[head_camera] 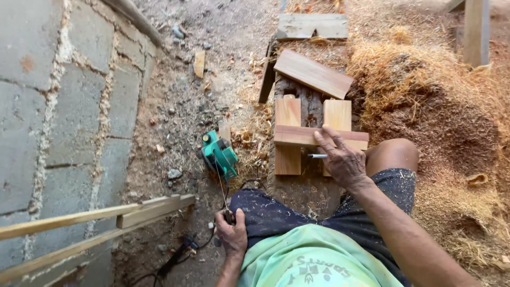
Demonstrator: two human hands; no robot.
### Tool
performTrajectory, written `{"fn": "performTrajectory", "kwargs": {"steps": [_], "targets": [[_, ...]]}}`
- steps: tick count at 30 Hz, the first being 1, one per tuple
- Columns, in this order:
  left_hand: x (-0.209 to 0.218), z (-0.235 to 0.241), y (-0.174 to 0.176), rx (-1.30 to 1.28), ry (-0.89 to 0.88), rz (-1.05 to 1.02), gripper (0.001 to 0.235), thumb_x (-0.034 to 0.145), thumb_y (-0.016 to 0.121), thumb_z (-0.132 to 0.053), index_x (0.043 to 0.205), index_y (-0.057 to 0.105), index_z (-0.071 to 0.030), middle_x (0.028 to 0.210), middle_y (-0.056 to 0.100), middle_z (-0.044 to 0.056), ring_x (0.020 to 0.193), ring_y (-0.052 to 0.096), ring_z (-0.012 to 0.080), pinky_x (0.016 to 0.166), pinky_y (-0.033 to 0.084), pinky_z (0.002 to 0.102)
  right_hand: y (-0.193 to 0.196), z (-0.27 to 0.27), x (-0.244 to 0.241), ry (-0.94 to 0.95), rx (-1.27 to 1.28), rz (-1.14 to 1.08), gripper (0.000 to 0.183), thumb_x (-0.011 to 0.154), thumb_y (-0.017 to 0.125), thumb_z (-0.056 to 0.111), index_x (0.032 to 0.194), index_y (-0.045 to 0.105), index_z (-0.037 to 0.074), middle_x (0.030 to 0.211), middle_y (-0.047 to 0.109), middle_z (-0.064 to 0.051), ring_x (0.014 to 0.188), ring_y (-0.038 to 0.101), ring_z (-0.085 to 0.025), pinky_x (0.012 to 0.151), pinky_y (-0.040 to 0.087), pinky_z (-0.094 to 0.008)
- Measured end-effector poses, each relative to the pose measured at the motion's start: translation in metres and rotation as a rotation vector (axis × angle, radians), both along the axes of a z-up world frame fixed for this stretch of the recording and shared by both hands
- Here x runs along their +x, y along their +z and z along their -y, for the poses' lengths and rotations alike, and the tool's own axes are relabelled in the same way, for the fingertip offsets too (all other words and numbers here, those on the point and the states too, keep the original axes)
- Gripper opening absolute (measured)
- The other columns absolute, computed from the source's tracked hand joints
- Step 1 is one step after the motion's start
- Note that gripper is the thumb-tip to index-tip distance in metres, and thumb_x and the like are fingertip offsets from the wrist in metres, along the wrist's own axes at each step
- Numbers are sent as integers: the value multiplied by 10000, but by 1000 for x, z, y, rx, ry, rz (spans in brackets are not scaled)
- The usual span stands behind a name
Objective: The person sits on the ground and uses a try square and a marker to draw lines on small wooden planks. They measure and mark multiple pieces of wood, stacking some on a nearby table.
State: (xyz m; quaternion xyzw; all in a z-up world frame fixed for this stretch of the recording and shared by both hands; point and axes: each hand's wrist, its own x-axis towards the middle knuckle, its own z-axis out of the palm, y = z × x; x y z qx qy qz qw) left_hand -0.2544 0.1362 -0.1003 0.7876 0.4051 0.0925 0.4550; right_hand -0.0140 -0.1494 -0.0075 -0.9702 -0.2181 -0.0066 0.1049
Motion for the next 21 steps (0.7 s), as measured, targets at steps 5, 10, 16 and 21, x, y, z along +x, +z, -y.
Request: {"fn": "performTrajectory", "kwargs": {"steps": [5,10,16,21], "targets": [[-1,0,5,-4,31,-56,360,859,774,-285,970,548,-29,816,604,62,731,594,217,704,521,375,-13,2,-7,26,20,84,546,923,726,198,1454,625,269,1489,586,-35,681,710,-194,572,586,-336],[4,5,12,-32,22,-3,355,862,771,-280,990,550,-33,856,602,57,768,590,197,717,524,355,-4,6,-11,62,58,184,583,895,733,149,1457,638,270,1489,601,-43,711,693,-228,630,563,-360],[9,4,16,-59,-17,-38,348,893,752,-290,991,536,-35,869,583,47,782,583,171,742,531,346,-19,12,-31,87,89,228,468,942,712,134,1396,696,246,1352,675,-30,639,632,-163,573,537,-313],[11,4,22,-55,-9,-48,345,880,751,-285,995,534,-42,876,581,37,792,579,166,732,526,339,-35,13,-59,131,101,113,167,1007,696,178,1146,769,235,1114,721,14,620,646,-124,499,526,-289]]}}
